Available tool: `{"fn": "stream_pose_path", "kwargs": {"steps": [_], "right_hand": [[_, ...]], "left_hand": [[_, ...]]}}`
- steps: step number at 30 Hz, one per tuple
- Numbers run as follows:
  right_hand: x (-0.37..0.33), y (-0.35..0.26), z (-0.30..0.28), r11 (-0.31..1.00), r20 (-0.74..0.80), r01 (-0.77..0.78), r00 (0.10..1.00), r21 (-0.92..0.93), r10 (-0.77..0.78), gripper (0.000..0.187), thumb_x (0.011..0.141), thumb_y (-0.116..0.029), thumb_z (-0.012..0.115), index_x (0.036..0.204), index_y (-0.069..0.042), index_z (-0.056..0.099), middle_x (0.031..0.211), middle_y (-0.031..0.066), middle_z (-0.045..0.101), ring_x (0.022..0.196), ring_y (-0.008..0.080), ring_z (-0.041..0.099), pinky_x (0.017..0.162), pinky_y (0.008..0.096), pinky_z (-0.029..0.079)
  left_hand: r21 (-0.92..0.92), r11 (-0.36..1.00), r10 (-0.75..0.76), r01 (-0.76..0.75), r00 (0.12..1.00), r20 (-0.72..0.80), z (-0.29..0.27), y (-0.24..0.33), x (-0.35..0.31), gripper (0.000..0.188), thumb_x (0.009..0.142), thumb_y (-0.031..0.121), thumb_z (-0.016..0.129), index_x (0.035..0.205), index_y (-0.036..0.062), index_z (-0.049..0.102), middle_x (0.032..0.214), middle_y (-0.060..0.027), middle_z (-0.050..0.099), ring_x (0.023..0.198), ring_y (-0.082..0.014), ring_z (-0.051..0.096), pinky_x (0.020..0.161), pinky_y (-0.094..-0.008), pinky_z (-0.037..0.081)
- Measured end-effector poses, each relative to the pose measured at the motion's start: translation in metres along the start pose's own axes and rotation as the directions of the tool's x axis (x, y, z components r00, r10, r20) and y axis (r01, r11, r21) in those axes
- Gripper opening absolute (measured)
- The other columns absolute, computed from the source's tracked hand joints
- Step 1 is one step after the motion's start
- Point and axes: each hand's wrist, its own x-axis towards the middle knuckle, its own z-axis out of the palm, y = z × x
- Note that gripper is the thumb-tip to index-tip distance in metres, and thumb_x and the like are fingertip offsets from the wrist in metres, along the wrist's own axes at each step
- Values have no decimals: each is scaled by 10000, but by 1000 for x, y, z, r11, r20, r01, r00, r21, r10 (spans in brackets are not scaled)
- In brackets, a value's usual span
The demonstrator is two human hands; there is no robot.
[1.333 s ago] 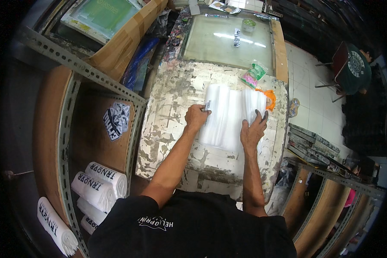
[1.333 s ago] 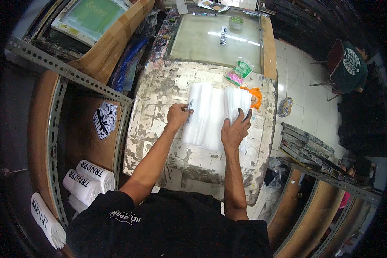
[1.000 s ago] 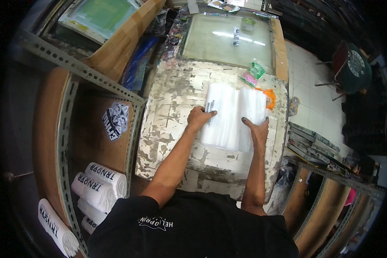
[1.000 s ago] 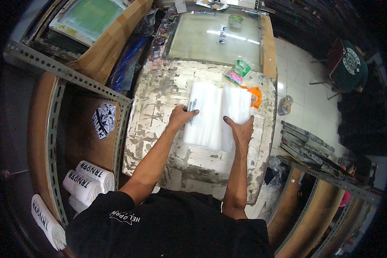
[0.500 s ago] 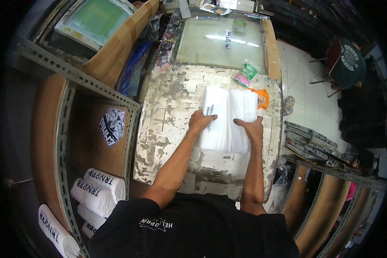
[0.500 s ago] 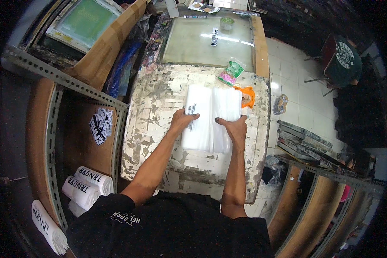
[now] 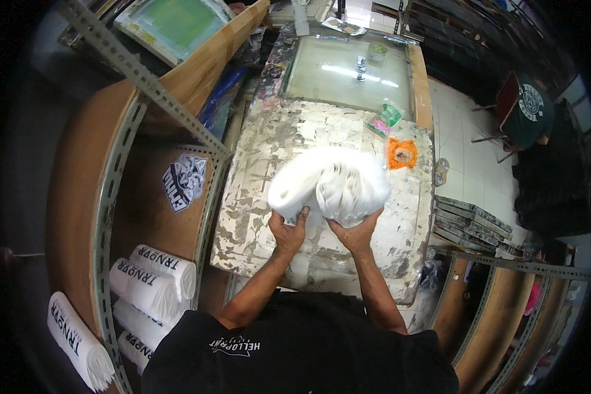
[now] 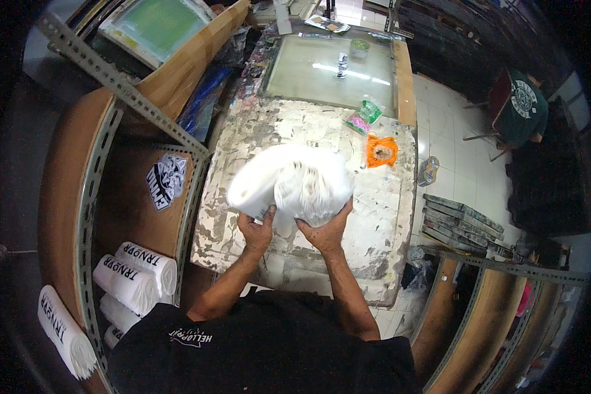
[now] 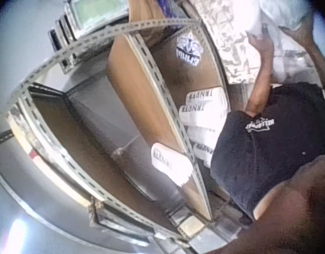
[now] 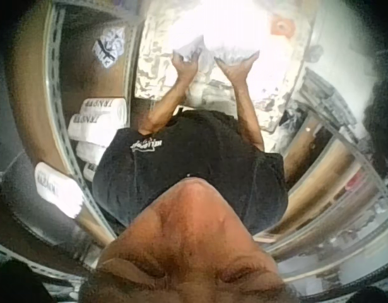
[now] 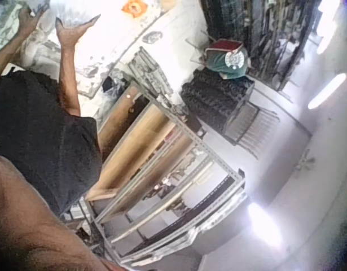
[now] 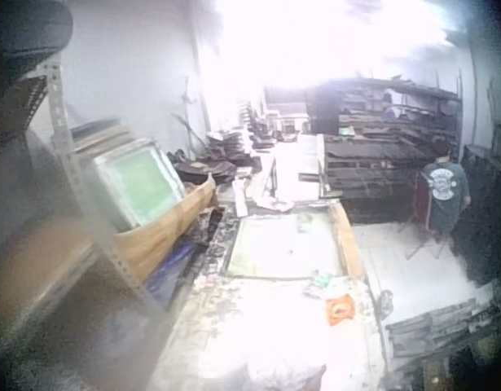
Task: The person folds a stack of white towels on a workbench, wraps them in plastic, and places them on a shelf. They then kneel on the floor to gather plastic wrap and cardboard boxes, wrapping items and organizing them under a shelf.
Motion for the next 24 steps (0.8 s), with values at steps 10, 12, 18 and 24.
{"fn": "stream_pose_path", "kwargs": {"steps": [10,12,18,24], "right_hand": [[-30,54,23,998,163,-14,987,65,3,1236,555,-373,953,1391,93,170,1342,239,453,1257,344,477,1083,430,350],[-26,48,22,988,131,-15,991,152,-5,1243,542,-412,954,1387,76,184,1347,234,451,1260,347,474,1082,431,352],[-23,56,13,979,138,-93,988,182,68,1270,495,-363,975,1408,43,190,1362,211,461,1273,326,475,1083,425,364],[-20,49,8,899,288,-256,945,356,155,1203,478,-203,979,1421,-12,258,1331,155,515,1241,286,513,1037,397,430]], "left_hand": [[-9,995,100,-102,945,310,-43,-4,1,838,700,58,819,1400,-67,375,1349,-248,510,1244,-345,532,1028,-409,425],[-145,968,246,-206,900,361,-43,40,29,966,747,297,814,1460,-69,275,1489,-284,335,1370,-385,384,1109,-429,343],[157,732,327,-662,545,772,-30,123,107,1044,730,592,733,1496,39,288,1553,-233,256,1437,-419,244,1148,-531,258],[184,498,226,-847,331,916,5,136,103,1014,702,538,763,1518,158,297,1574,-135,263,1459,-383,199,1113,-642,232]]}}
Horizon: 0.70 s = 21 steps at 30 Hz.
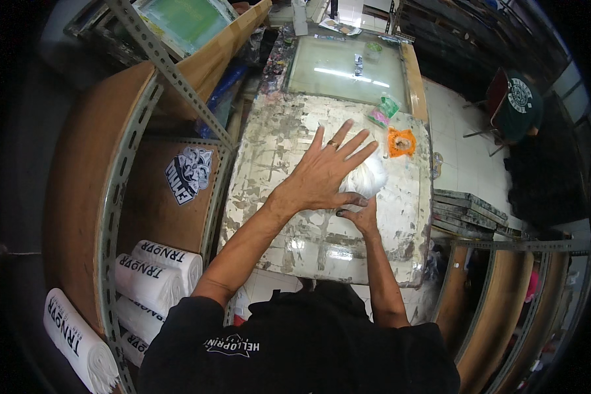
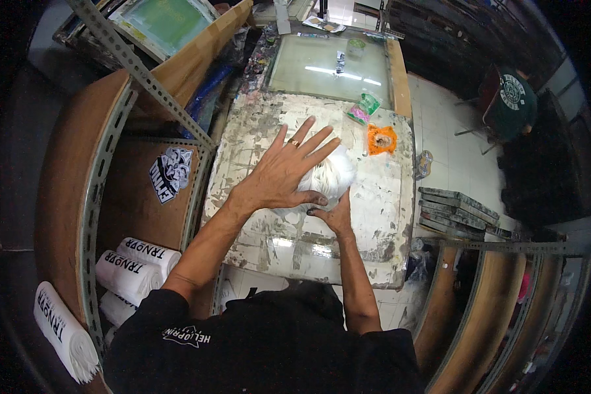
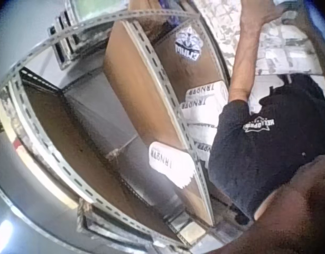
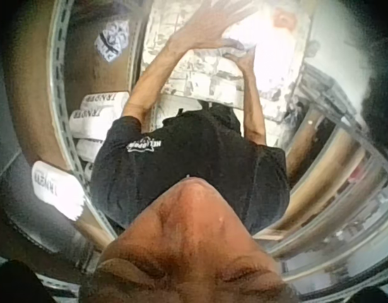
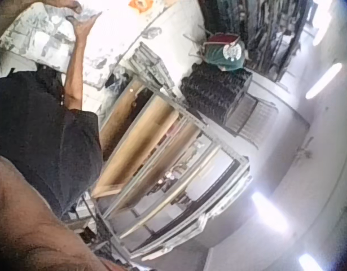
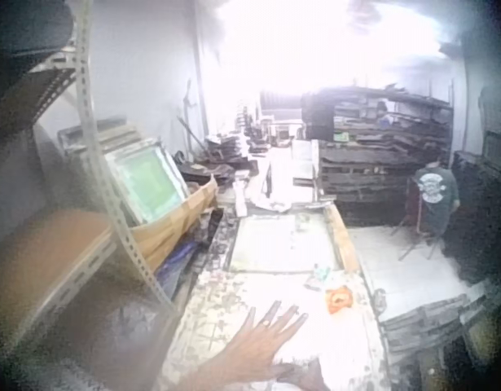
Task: The person folds a stack of white towels on a workbench, wraps them in plastic, and places them on a shelf. They then kneel on the floor to gather plastic wrap and cardboard boxes, wrapping items and organizing them under a shelf.
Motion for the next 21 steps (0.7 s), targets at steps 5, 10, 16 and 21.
{"fn": "stream_pose_path", "kwargs": {"steps": [5,10,16,21], "right_hand": [[5,13,-20,995,60,-76,995,-66,80,1110,494,-104,949,1403,-13,319,1303,138,538,1211,266,533,1015,396,456],[9,8,-33,990,144,-99,983,-99,113,1056,501,-84,933,1389,-13,366,1282,121,557,1184,255,548,1001,384,460],[14,-15,-37,987,138,-116,982,-115,131,1032,551,-58,886,1421,-11,334,1286,119,557,1182,251,550,998,383,464],[15,-29,-35,923,165,-350,931,159,325,1042,540,-4,851,1432,-2,312,1271,119,562,1138,248,578,956,369,490]], "left_hand": [[-29,999,-25,27,997,75,15,3,9,978,735,490,756,1521,149,285,1580,-147,240,1457,-379,206,1113,-652,208],[-96,981,-134,166,950,282,12,5,20,944,769,562,699,1514,143,300,1562,-186,266,1447,-379,234,1121,-639,192],[39,999,32,-33,999,25,29,2,14,896,791,593,656,1497,141,339,1557,-191,277,1449,-377,231,1120,-630,196],[-19,999,-30,30,1000,-8,21,14,20,907,793,551,675,1514,147,303,1571,-165,261,1448,-403,214,1117,-657,185]]}}
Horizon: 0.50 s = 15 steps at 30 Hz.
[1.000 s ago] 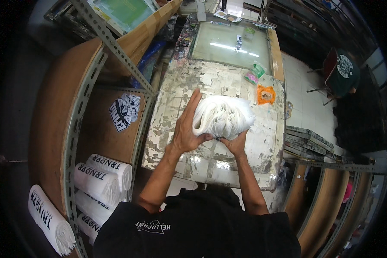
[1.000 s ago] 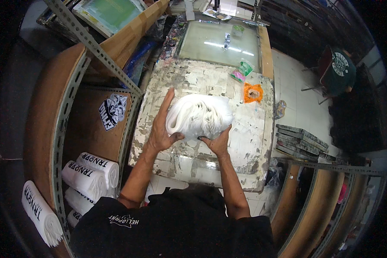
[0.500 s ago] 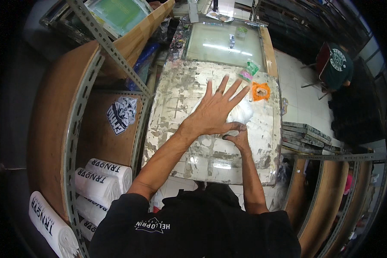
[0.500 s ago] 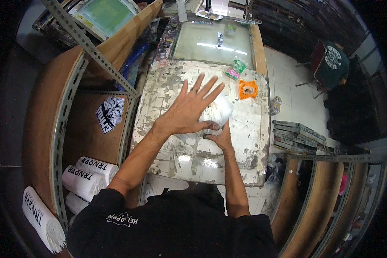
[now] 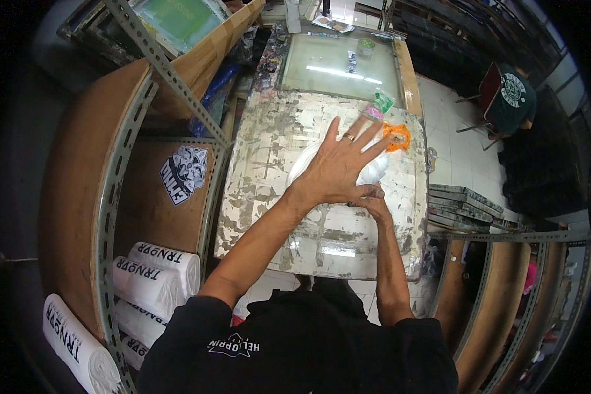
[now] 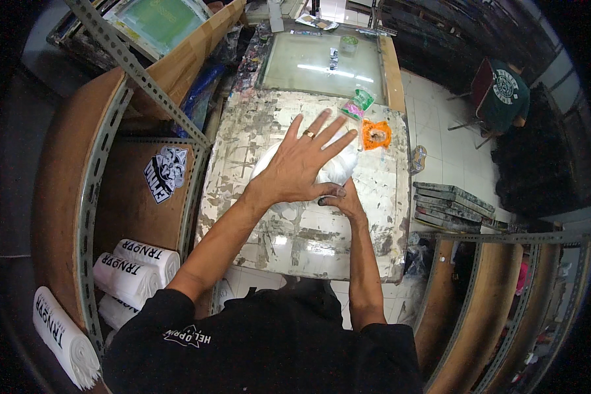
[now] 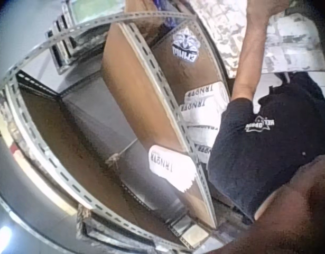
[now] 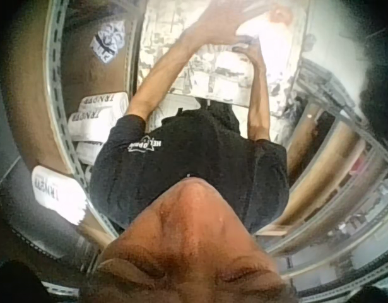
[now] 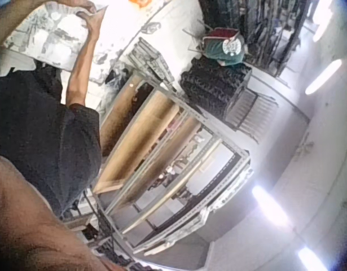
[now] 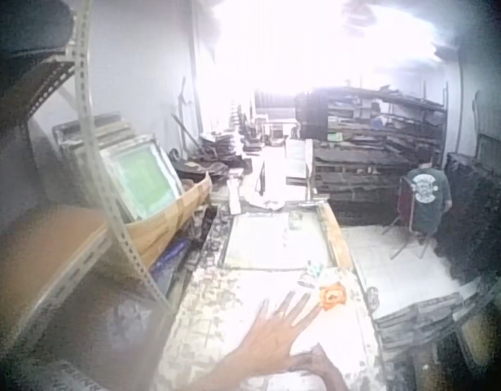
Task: The person folds a stack of white towels on a workbench, wraps them in plastic, and places them on a shelf. They then kneel on the floor to gather plastic wrap and cardboard boxes, wrapping items and organizing them under a shelf.
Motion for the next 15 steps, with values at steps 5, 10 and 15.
{"fn": "stream_pose_path", "kwargs": {"steps": [5,10,15], "right_hand": [[17,5,-24,989,99,-36,994,-146,51,1024,540,-13,850,1427,2,337,1272,111,562,1135,240,578,958,362,486],[13,-15,-5,976,124,157,983,-151,-139,1101,499,-105,909,1436,6,341,1354,94,521,1271,232,476,1101,362,348],[13,-16,-6,966,118,185,979,-179,-165,1112,501,-104,910,1444,8,331,1365,97,513,1284,235,465,1105,364,340]], "left_hand": [[-95,995,-31,39,995,91,9,-4,3,955,788,530,693,1541,159,237,1584,-160,235,1441,-437,209,1107,-676,179],[36,989,-136,141,986,-98,-11,-16,-14,812,913,632,432,1530,133,261,1566,-183,264,1442,-432,209,1115,-615,232],[-78,969,-238,233,969,-66,-4,-25,-18,761,949,568,427,1523,96,265,1561,-189,270,1418,-440,254,1094,-612,249]]}}
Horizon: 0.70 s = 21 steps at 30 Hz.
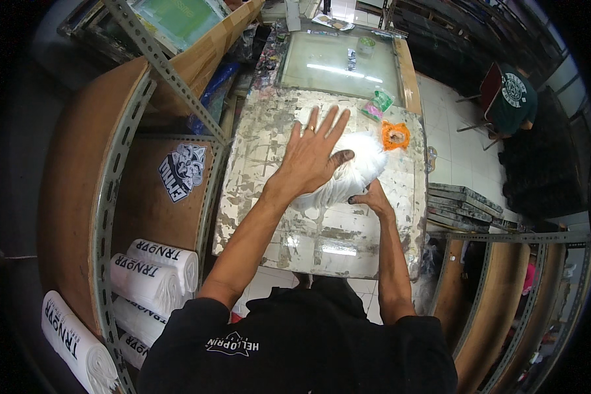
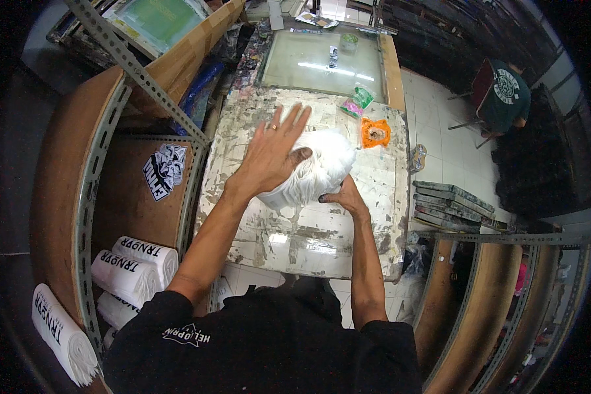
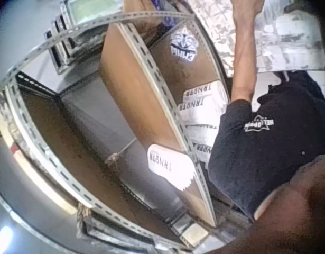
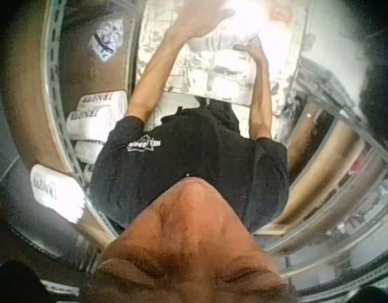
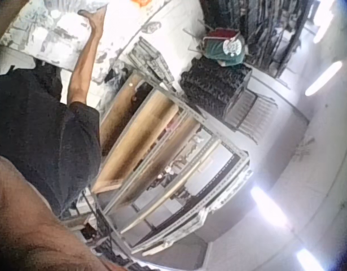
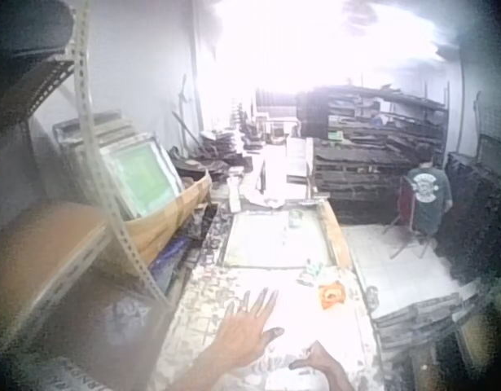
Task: The person folds a stack of white towels on a workbench, wraps them in plastic, and places them on a shelf. They then kneel on the floor to gather plastic wrap and cardboard boxes, wrapping items and organizing them under a shelf.
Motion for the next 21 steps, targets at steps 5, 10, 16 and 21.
{"fn": "stream_pose_path", "kwargs": {"steps": [5,10,16,21], "right_hand": [[2,12,-7,997,22,-23,999,-73,25,1131,499,-100,913,1452,8,313,1381,102,499,1301,236,449,1114,361,327],[-4,1,1,1000,-8,-2,1000,3,2,1154,494,-126,926,1459,1,306,1393,109,491,1311,241,440,1122,369,319],[-2,10,-8,999,10,-44,999,-17,44,1141,489,-153,937,1449,-12,335,1386,116,502,1318,253,443,1136,393,308],[0,16,-10,998,14,-57,998,-25,57,1139,483,-169,941,1443,-17,348,1383,112,508,1314,254,452,1139,398,314]], "left_hand": [[184,982,17,-34,995,95,2,2,-6,702,969,491,446,1526,108,259,1565,-183,263,1427,-445,229,1111,-626,226],[184,977,131,-112,987,-95,-17,16,-5,686,921,377,580,1496,102,326,1540,-181,319,1409,-424,284,1106,-580,271],[-255,954,-196,158,972,-130,-9,-16,-31,411,719,120,781,1103,54,651,1135,-119,607,1058,-328,587,875,-425,441],[-90,995,2,-31,953,-302,-3,-17,-39,194,675,44,779,835,56,671,889,-69,602,867,-278,576,724,-392,413]]}}
